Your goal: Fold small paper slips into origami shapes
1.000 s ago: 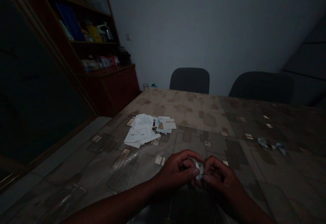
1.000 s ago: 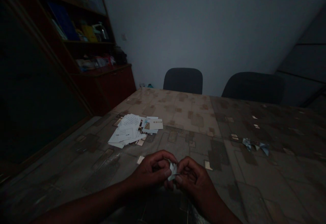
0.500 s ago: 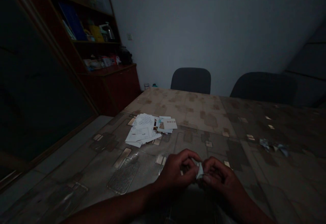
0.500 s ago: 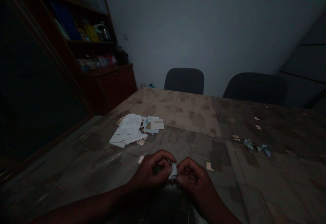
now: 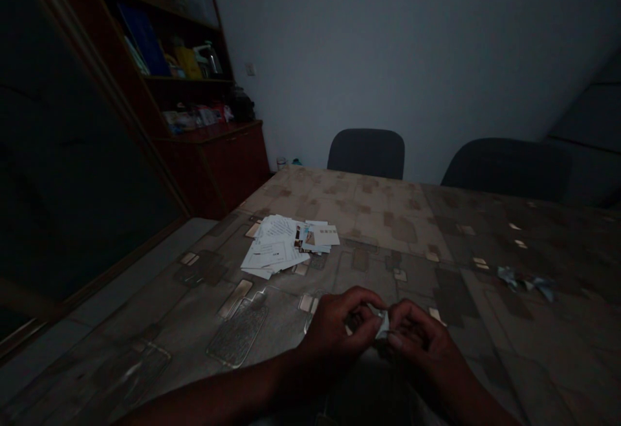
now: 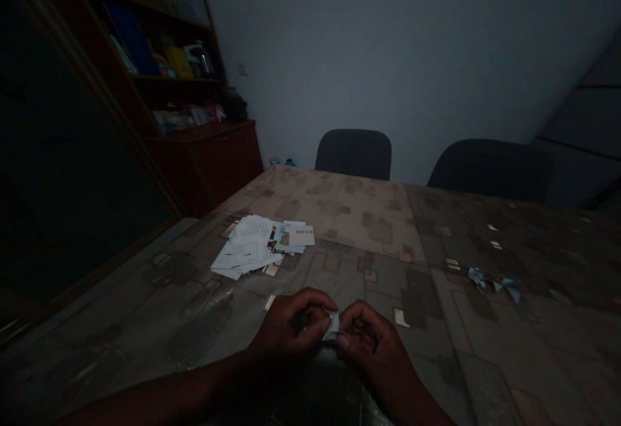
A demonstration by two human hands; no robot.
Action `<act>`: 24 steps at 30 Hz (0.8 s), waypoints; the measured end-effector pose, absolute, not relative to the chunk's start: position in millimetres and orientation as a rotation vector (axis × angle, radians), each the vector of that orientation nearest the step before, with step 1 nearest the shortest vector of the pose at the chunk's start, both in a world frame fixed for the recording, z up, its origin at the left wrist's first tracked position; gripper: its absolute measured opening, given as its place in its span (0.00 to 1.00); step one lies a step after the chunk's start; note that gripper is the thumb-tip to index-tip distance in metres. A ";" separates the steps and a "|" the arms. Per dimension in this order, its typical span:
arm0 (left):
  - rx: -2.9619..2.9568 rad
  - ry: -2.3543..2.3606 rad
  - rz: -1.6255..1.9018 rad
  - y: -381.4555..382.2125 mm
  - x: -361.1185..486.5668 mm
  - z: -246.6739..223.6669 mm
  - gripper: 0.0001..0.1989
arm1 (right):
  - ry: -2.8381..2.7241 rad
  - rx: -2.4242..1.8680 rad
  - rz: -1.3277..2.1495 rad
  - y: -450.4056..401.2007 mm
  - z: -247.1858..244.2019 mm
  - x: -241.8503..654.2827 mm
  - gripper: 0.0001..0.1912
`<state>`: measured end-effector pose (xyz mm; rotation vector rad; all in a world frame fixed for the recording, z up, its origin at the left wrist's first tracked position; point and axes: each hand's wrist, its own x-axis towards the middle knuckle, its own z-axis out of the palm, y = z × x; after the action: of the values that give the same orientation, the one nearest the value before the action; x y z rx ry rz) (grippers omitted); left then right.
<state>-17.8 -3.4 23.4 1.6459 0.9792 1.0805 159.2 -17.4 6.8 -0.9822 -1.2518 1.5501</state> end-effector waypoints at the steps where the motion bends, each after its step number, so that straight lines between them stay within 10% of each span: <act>1: 1.643 0.972 1.080 -3.3 -18.1 24.5 0.08 | -1.261 -0.988 1.546 -17.4 7.6 159.1 0.17; 24: 1.356 0.825 0.999 2.1 -17.9 17.1 0.08 | -1.294 -1.001 1.528 -18.9 7.2 158.1 0.18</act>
<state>-17.9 2.1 17.1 1.3564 0.8250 0.9994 158.1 -18.9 7.2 -1.0009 -1.2943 1.5284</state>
